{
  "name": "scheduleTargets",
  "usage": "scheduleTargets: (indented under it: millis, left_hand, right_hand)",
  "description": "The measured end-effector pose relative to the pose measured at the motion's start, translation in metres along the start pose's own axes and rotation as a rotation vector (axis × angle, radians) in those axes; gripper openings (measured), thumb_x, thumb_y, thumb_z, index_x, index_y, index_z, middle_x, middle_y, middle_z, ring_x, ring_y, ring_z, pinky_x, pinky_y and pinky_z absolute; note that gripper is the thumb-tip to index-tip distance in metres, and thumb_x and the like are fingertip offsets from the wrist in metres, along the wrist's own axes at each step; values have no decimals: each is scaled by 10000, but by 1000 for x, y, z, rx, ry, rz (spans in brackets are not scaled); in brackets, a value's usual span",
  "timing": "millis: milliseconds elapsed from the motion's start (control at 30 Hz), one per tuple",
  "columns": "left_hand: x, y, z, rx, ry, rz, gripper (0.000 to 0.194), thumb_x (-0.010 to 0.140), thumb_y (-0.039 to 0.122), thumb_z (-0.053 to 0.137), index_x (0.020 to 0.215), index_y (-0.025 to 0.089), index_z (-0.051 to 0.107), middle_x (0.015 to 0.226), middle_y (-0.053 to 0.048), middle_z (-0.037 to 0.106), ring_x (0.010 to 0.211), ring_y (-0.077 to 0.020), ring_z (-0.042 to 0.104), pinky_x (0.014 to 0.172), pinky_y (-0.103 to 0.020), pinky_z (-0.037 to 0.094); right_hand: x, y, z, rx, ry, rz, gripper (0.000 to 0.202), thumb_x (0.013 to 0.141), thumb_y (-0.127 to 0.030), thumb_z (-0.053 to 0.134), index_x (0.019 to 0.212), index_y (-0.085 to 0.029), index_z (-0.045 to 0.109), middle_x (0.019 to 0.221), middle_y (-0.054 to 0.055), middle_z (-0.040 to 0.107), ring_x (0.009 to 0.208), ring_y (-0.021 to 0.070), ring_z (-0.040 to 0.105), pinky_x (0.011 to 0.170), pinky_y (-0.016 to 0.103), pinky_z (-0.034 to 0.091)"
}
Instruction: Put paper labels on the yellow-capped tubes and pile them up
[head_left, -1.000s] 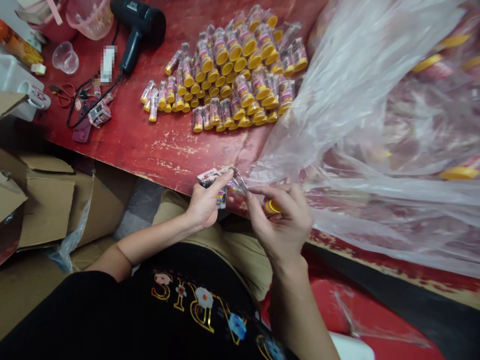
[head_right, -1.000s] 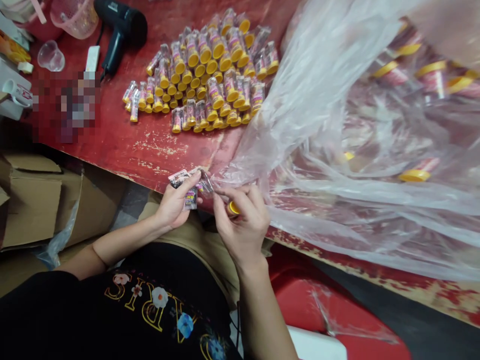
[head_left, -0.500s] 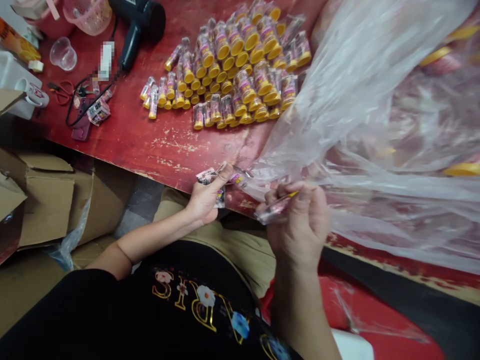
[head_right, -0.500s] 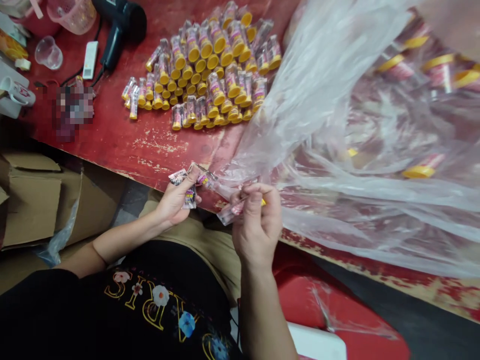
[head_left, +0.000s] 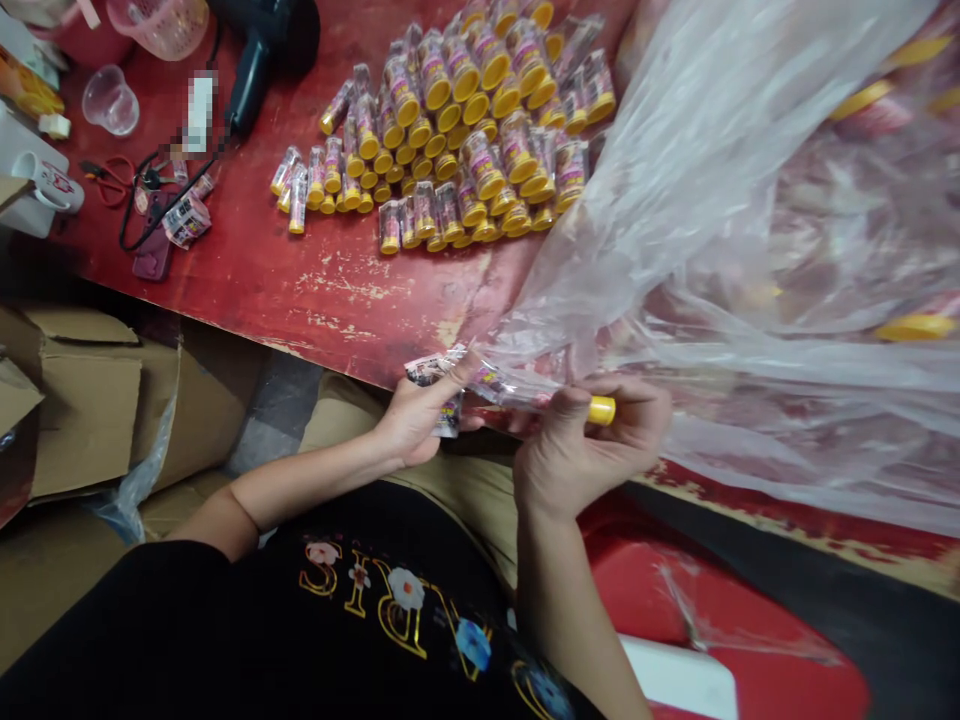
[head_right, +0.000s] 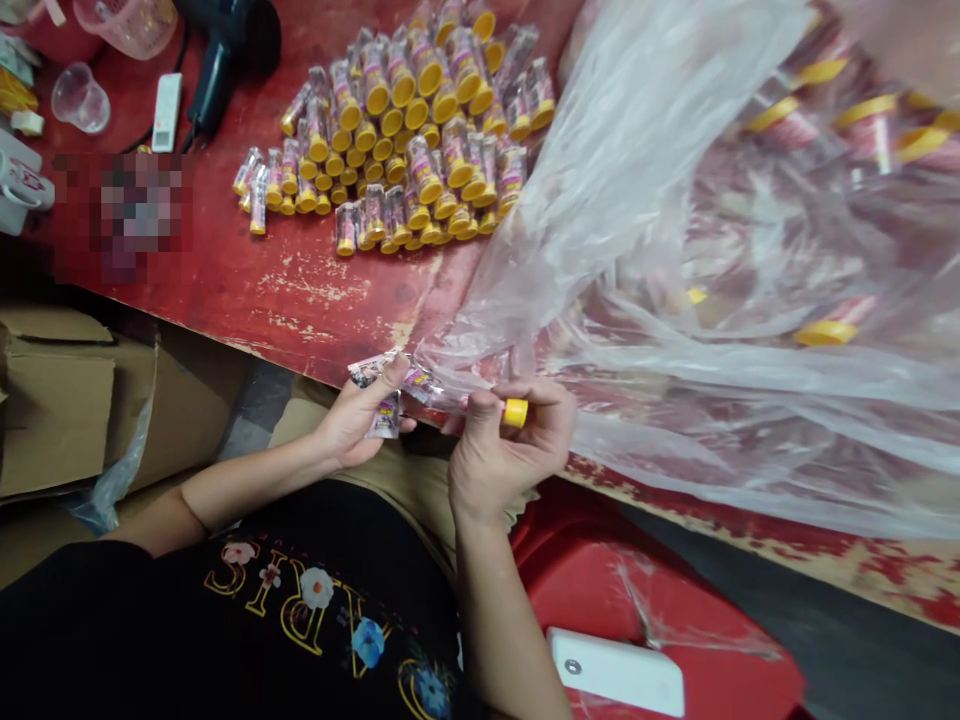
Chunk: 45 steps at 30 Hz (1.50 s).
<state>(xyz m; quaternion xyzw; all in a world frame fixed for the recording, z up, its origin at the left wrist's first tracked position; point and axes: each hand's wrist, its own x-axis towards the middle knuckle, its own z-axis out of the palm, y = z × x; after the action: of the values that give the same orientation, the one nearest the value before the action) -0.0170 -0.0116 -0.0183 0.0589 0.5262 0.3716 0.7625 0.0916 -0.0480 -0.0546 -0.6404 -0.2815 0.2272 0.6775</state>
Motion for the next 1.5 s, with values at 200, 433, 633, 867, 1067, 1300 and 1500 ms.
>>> scheduleTargets:
  millis: [200,433,633,867,1067,1300,1500]
  left_hand:
    - [-1,-3,2,62,-53,122,655,379,418,1087,849,147,722,820,6,755,644,-114,676,556,-231,526]
    - [6,2,3,20,26,205,616,446,414,1073,873,157,711,806,16,742,626,-107,661,579,-247,539]
    - [3,1,4,42,-13,202,597,446,436,1071,817,150,701,759,20,723,599,-100,650,580,-246,536]
    - [-1,10,-3,223,-199,174,644,447,533,1056,840,157,712,743,-2,724,581,-96,628,549,-232,499]
    - [-7,20,-5,288,-315,186,728,488,463,1065,1089,168,779,848,-27,757,674,-139,680,568,-243,534]
    - [4,19,-12,289,-309,153,813,420,402,1088,1119,146,760,909,-26,763,685,-119,647,605,-253,534]
    - [25,35,-10,43,-204,151,556,675,451,1003,1039,148,712,917,-54,778,722,-149,716,584,-236,516]
  right_hand:
    - [-10,2,-11,-53,-83,-5,391,984,-605,674,1003,-215,690,984,62,648,918,207,653,787,361,582]
    - [-16,1,-31,-298,-185,-280,346,933,-339,796,1268,-255,806,1078,107,728,1016,247,713,851,429,639]
    - [-17,1,-29,-259,-173,-271,331,789,-292,938,1112,-291,868,912,46,748,750,178,703,703,351,649]
    - [0,-14,-35,-16,-485,-28,376,908,-308,819,1282,-347,807,1074,57,707,965,201,721,777,367,653]
    - [2,-23,-24,-138,-300,-197,158,887,-290,850,1041,-324,866,847,21,677,741,152,630,577,287,508]
    - [-1,-20,-8,-215,-226,-269,124,873,-278,861,995,-255,862,820,15,697,740,143,649,607,282,520]
    - [31,-5,30,-165,-278,-209,144,911,-347,814,984,-227,850,863,16,671,716,128,641,574,257,533]
